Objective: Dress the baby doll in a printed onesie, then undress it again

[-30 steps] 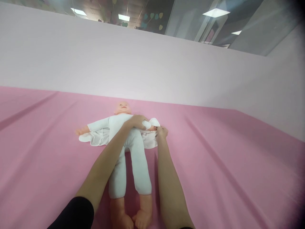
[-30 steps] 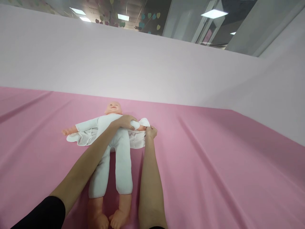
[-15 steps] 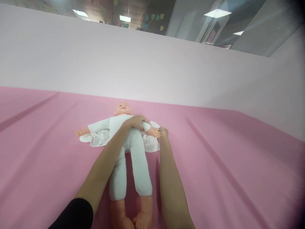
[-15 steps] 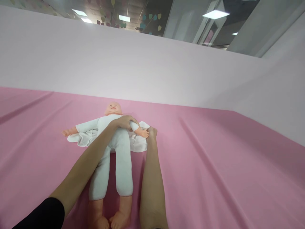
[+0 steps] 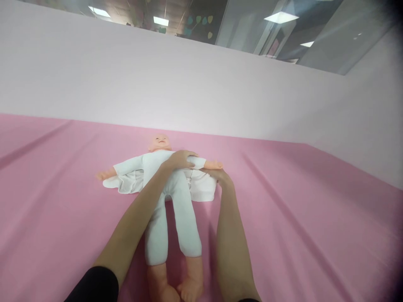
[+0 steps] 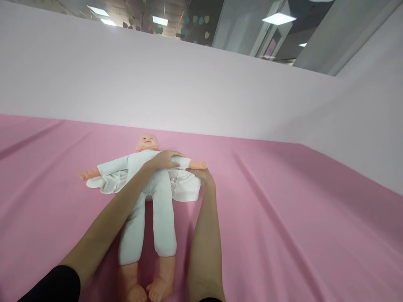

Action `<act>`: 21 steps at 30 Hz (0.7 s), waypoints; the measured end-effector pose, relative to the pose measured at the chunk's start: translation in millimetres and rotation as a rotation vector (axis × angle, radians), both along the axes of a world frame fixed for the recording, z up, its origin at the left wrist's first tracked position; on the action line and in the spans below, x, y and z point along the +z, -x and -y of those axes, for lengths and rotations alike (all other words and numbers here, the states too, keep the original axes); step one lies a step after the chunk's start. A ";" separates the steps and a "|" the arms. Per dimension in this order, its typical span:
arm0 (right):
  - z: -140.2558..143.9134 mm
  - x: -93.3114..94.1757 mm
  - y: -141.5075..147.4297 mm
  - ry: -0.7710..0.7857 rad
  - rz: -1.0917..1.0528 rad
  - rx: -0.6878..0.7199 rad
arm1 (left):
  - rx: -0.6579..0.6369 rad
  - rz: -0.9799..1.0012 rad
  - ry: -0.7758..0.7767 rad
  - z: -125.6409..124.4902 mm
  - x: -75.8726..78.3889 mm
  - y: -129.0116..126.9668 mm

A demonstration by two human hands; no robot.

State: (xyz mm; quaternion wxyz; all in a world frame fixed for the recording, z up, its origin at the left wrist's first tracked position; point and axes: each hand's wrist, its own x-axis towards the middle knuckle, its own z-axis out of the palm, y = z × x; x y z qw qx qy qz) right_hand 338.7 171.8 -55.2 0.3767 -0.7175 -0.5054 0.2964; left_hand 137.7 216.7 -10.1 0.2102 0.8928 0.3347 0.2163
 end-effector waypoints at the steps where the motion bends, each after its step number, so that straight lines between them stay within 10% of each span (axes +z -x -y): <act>1: 2.3 2.7 -2.3 0.033 -0.075 0.002 | 0.038 -0.029 -0.042 1.0 -0.9 -1.3; 6: 5.4 7.4 -16.3 0.118 -0.156 -0.124 | 0.288 -0.181 -0.230 10.3 -2.0 -4.7; 13: 1.4 10.0 -24.0 0.292 0.263 -0.243 | 0.500 -0.064 -0.276 29.3 -4.9 39.4; 21: 10.1 57.4 16.8 0.138 0.533 -0.240 | 0.692 -0.024 -0.270 54.8 -16.2 83.4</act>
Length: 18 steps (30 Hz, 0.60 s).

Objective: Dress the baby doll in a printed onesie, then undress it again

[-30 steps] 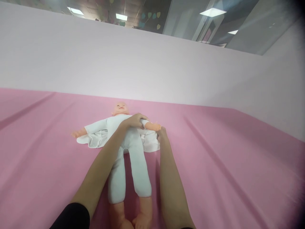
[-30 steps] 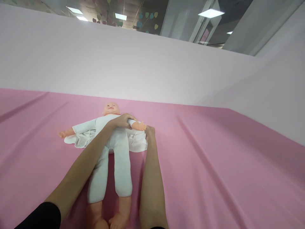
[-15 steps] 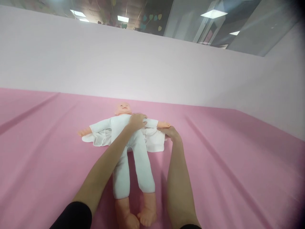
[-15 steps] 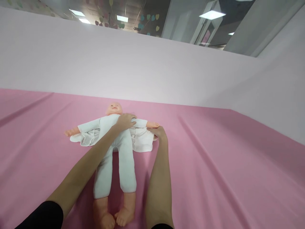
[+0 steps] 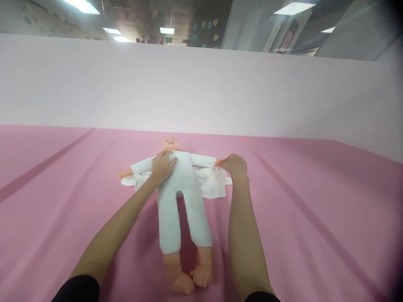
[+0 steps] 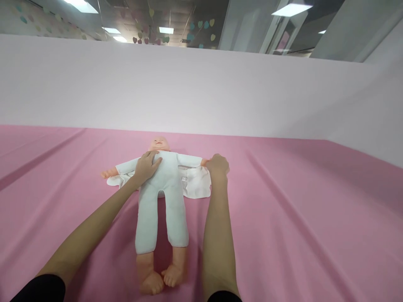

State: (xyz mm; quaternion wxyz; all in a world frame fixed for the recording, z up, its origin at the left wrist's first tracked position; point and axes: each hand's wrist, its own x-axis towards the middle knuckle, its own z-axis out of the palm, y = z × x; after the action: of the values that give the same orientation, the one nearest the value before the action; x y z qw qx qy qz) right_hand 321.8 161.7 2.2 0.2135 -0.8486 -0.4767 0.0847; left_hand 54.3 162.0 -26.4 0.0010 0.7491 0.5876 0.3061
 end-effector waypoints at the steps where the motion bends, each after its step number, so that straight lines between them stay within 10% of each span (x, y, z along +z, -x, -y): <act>1: 1.7 5.2 6.7 0.005 0.015 0.018 | 0.058 -0.022 0.003 2.7 -0.3 0.1; 9: 4.4 -4.9 19.4 0.043 -0.052 0.070 | 0.233 -0.138 0.193 17.9 7.5 12.6; 18: 9.0 8.8 44.2 0.136 -0.115 0.275 | 0.123 -0.186 0.533 26.8 22.2 30.5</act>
State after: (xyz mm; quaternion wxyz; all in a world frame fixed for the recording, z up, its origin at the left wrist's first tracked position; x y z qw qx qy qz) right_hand 277.7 152.7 11.0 0.1691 -0.7815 -0.5685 0.1937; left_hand 23.8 135.1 -4.2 0.1255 0.7103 0.6891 0.0704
